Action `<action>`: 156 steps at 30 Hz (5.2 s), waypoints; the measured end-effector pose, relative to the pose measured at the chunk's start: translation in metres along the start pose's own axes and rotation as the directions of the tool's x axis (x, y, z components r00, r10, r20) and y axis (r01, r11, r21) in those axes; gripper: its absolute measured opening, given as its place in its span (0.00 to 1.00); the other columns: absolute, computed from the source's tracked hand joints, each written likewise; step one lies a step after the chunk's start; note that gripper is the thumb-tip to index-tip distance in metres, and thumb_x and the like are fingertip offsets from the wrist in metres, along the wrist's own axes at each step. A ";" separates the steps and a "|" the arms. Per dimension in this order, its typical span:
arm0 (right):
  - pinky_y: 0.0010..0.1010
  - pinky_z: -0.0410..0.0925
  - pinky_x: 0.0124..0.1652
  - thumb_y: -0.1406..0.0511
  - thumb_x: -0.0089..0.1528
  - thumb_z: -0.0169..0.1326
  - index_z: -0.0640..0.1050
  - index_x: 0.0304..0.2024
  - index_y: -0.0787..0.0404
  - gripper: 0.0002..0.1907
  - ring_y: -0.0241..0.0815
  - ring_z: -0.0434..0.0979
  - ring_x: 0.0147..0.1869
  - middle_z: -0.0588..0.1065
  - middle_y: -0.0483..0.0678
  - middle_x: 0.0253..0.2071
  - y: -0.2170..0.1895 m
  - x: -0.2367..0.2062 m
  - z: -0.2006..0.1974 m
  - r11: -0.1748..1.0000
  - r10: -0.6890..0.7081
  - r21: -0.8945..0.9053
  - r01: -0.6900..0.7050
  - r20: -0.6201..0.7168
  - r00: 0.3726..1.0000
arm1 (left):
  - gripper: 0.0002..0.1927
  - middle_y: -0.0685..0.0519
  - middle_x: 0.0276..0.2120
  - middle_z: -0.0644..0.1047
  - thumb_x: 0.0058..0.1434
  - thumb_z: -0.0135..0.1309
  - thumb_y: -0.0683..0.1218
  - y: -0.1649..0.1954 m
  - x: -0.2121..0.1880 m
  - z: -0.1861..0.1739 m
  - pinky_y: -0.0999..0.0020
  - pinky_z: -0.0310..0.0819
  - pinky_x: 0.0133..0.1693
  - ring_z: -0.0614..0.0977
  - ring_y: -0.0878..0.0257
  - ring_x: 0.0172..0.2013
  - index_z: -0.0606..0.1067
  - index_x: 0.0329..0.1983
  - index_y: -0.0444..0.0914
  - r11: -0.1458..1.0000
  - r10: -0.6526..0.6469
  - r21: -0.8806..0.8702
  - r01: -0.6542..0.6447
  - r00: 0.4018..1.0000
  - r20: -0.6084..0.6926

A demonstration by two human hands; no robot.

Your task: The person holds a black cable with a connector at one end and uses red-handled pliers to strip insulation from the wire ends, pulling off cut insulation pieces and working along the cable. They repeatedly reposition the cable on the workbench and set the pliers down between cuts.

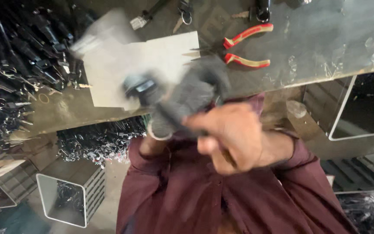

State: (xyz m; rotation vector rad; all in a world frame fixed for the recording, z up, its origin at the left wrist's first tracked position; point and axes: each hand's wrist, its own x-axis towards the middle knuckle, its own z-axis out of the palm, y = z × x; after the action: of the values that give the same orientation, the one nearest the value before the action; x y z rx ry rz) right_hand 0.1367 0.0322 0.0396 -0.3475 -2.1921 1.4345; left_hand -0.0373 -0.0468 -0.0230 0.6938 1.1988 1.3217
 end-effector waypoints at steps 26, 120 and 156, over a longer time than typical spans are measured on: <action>0.38 0.67 0.55 0.58 0.71 0.54 0.71 0.57 0.65 0.20 0.48 0.74 0.53 0.74 0.53 0.52 0.046 -0.065 -0.057 0.508 0.127 0.752 0.419 -0.547 0.827 | 0.12 0.50 0.36 0.78 0.75 0.54 0.52 0.028 0.001 0.057 0.62 0.75 0.42 0.83 0.53 0.39 0.72 0.52 0.40 0.917 0.245 0.168 -0.361 0.844 0.476; 0.40 0.67 0.51 0.51 0.72 0.56 0.72 0.49 0.63 0.22 0.47 0.72 0.51 0.70 0.50 0.45 0.096 -0.008 -0.029 0.949 0.265 -0.098 -0.301 -0.271 0.925 | 0.14 0.55 0.47 0.75 0.82 0.47 0.45 0.014 -0.009 -0.012 0.77 0.70 0.46 0.74 0.70 0.42 0.70 0.64 0.33 0.991 0.133 -0.036 -0.128 0.965 0.227; 0.40 0.65 0.34 0.66 0.54 0.66 0.73 0.38 0.60 0.16 0.49 0.76 0.38 0.73 0.47 0.34 0.065 -0.015 0.000 0.662 0.296 -0.661 -0.355 -0.205 0.933 | 0.31 0.45 0.61 0.74 0.73 0.61 0.48 0.004 -0.026 0.014 0.58 0.75 0.49 0.79 0.50 0.49 0.63 0.74 0.37 -0.030 0.472 0.991 -0.132 0.872 0.131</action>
State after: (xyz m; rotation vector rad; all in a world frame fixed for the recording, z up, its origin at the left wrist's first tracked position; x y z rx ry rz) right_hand 0.1456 0.0517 -0.0232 -1.0896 -2.6199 0.6447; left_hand -0.0217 -0.0678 -0.0083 2.0022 2.3265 0.6296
